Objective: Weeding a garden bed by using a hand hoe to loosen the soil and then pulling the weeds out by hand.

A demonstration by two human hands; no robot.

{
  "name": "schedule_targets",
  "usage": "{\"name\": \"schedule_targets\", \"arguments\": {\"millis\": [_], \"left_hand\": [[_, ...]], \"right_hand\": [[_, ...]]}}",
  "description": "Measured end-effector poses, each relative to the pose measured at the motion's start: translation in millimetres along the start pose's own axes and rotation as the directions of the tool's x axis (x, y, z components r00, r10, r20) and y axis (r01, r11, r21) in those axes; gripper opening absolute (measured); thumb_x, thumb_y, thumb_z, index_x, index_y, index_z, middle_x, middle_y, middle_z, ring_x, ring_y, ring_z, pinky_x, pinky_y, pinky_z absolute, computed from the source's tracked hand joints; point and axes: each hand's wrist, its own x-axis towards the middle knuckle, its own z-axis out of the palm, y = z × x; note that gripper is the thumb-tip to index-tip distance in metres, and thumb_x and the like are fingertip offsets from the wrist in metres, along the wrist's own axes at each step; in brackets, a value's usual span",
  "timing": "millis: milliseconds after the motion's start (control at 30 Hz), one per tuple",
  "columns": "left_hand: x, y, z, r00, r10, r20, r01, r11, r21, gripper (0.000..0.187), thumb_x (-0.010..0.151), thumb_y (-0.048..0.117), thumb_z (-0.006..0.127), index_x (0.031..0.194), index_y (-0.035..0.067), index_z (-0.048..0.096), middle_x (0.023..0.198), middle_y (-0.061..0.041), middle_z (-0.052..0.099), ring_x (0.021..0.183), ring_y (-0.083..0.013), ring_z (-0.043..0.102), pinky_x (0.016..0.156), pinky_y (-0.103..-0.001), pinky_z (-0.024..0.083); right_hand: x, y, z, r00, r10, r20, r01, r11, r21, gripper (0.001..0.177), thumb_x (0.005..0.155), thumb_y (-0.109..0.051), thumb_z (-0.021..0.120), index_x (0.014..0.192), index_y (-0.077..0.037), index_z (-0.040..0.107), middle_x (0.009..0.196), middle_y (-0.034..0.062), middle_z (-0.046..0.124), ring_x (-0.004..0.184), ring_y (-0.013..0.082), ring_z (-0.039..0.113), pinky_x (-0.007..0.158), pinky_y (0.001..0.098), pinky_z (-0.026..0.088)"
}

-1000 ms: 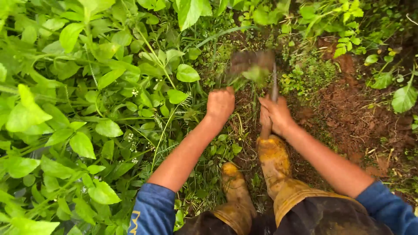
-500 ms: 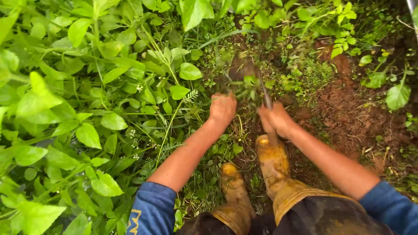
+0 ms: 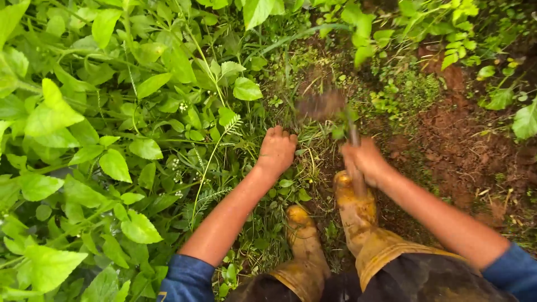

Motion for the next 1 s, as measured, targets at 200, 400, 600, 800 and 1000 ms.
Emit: {"name": "schedule_targets", "arguments": {"millis": [200, 400, 600, 800, 1000], "left_hand": [[-21.5, -8.7, -41.2, 0.968, 0.076, 0.237, -0.079, 0.997, 0.0, 0.03, 0.093, 0.009, 0.051, 0.105, 0.015, 0.078, 0.101, -0.011, 0.076, 0.099, -0.0264, 0.065, 0.089, -0.038, 0.046], [-30.8, -18.8, -16.3, 0.992, 0.054, 0.111, -0.043, 0.995, -0.095, 0.026, 0.09, 0.01, 0.054, 0.1, 0.013, 0.078, 0.111, -0.012, 0.073, 0.107, -0.0291, 0.061, 0.095, -0.04, 0.045], [-45.1, -34.4, -21.0, 0.959, 0.006, 0.282, 0.019, 0.996, -0.087, 0.032, 0.095, 0.008, 0.05, 0.108, 0.017, 0.077, 0.118, -0.009, 0.072, 0.113, -0.0257, 0.061, 0.102, -0.039, 0.046], [-75.7, -55.6, -27.4, 0.949, -0.059, 0.309, 0.11, 0.983, -0.15, 0.028, 0.096, 0.014, 0.051, 0.11, 0.014, 0.075, 0.118, -0.01, 0.07, 0.11, -0.0277, 0.061, 0.099, -0.04, 0.047], [-119.0, -79.4, 44.4, 0.939, -0.215, 0.267, 0.29, 0.915, -0.282, 0.029, 0.096, 0.034, 0.057, 0.102, 0.01, 0.073, 0.107, -0.013, 0.071, 0.105, -0.0288, 0.064, 0.103, -0.041, 0.048]], "right_hand": [[-5.1, -23.4, -24.8, 0.978, 0.207, -0.012, -0.198, 0.951, 0.238, 0.016, 0.095, -0.017, 0.06, 0.084, -0.007, 0.053, 0.052, -0.0031, 0.044, 0.036, 0.0083, 0.046, 0.032, 0.0312, 0.046], [18.6, -39.3, -0.3, 0.995, -0.012, -0.1, 0.055, 0.898, 0.436, 0.015, 0.094, -0.019, 0.063, 0.086, -0.018, 0.05, 0.055, -0.0059, 0.041, 0.036, 0.0066, 0.043, 0.033, 0.0272, 0.046], [-11.8, 60.7, 22.6, 0.953, 0.272, 0.135, -0.289, 0.948, 0.136, 0.015, 0.09, -0.006, 0.063, 0.077, 0.002, 0.059, 0.049, 0.0094, 0.045, 0.03, 0.0186, 0.043, 0.025, 0.0357, 0.038], [30.2, -48.3, 18.4, 0.995, -0.095, -0.005, 0.095, 0.985, 0.146, 0.014, 0.097, -0.013, 0.059, 0.086, -0.004, 0.058, 0.05, 0.0083, 0.052, 0.032, 0.0208, 0.054, 0.028, 0.036, 0.046], [-40.5, -23.9, 83.9, 0.978, 0.179, -0.107, -0.152, 0.963, 0.221, 0.013, 0.104, -0.014, 0.05, 0.099, -0.002, 0.052, 0.056, -0.0047, 0.041, 0.037, 0.0081, 0.043, 0.03, 0.0274, 0.042]]}}
